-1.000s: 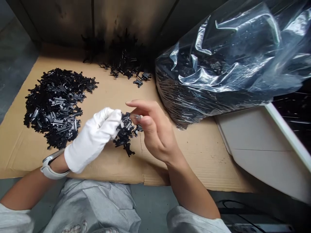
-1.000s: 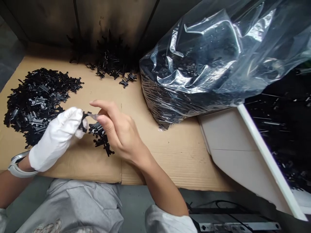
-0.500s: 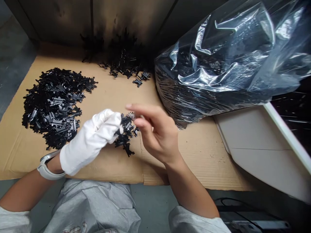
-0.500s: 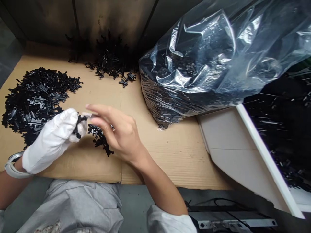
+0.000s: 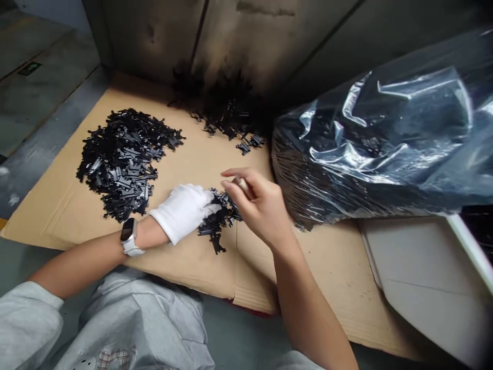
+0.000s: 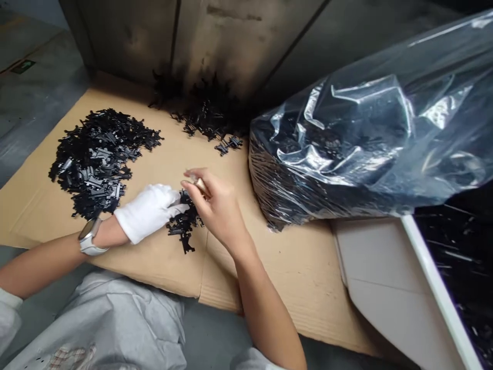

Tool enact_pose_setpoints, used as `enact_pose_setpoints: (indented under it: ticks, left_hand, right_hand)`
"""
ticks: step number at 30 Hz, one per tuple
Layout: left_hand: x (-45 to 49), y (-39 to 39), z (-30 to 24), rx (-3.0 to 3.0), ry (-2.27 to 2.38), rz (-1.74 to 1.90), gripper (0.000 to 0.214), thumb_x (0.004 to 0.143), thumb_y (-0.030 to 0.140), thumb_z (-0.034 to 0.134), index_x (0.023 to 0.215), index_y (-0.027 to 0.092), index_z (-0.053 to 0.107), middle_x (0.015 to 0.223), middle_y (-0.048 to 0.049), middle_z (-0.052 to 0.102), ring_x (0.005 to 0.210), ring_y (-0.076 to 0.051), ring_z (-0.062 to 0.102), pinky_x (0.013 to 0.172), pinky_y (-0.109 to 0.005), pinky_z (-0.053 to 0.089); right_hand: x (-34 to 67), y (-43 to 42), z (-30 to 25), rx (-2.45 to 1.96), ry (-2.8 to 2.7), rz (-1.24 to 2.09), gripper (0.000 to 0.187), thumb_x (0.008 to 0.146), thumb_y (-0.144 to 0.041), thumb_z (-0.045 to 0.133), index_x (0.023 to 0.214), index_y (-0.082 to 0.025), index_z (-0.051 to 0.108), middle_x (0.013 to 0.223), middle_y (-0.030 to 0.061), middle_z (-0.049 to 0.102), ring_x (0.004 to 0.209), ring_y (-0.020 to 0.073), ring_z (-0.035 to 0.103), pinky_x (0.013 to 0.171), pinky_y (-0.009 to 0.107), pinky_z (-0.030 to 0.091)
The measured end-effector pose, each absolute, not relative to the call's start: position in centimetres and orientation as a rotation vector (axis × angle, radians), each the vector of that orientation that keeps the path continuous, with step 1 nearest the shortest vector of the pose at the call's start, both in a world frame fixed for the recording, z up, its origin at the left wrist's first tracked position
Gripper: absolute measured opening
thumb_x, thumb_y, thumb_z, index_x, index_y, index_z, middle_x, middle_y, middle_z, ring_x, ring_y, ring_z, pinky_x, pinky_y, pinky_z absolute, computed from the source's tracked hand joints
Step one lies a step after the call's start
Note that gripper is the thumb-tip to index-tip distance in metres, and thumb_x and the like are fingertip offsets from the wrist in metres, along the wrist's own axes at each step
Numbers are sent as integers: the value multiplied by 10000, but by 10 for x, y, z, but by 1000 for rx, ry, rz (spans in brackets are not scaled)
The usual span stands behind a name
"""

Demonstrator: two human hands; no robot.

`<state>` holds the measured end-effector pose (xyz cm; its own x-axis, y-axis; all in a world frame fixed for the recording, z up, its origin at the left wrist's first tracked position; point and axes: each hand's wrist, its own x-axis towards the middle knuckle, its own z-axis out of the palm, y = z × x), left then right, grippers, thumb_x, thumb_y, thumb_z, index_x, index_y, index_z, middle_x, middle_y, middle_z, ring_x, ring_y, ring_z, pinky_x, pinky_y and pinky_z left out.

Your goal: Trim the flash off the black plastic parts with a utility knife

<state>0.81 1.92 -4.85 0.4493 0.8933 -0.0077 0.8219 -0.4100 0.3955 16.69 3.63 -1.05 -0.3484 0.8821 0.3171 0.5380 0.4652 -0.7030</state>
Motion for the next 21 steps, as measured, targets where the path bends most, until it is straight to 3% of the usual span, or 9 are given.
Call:
enact_pose_setpoints:
  ticks: [4,7,10,14,18,21]
  left_hand:
    - [17,24,-58,2371,1547,362,318,981,277,424,1118,100,649,1030,-173,718,969,-290,680,848,-409,511]
    - [17,19,-55,2448,1516,451,353,983,288,418,1160,69,630,1058,-210,709,998,-314,674,851,-436,510]
    - [11,12,-48,2577,1378,554,329,981,278,406,1062,96,668,981,-198,721,895,-300,699,782,-429,524]
    - [4,11,-43,2678,1278,680,341,974,270,383,877,135,681,792,-147,707,783,-274,699,666,-379,510]
    - [0,11,-41,2707,1178,872,386,996,255,320,895,147,677,743,-108,704,717,-231,678,593,-332,456]
    - [-5,10,-35,2404,1150,1253,314,986,217,337,938,168,643,796,-77,709,717,-182,650,639,-310,461]
  right_hand:
    - [125,61,-5,-1198,-2430,808,124,896,-221,576,967,-174,666,978,96,721,880,220,638,756,323,422]
    - [85,90,-9,-1077,-2608,949,166,852,-197,640,1012,-162,665,954,75,700,842,184,587,744,298,383]
    - [52,113,-20,-1017,-2660,1074,129,770,-184,734,882,-160,675,776,13,660,709,137,536,672,265,363]
    - [41,122,-29,-994,-2595,1240,133,757,-84,668,670,-151,593,658,-25,606,657,106,529,660,244,372]
    - [76,116,-16,-1075,-2375,1339,57,797,-173,609,748,-150,589,700,-21,595,640,94,508,613,233,376]
    - [115,105,1,-1161,-2186,1425,196,807,-341,630,836,-151,594,687,-22,579,526,65,406,486,219,303]
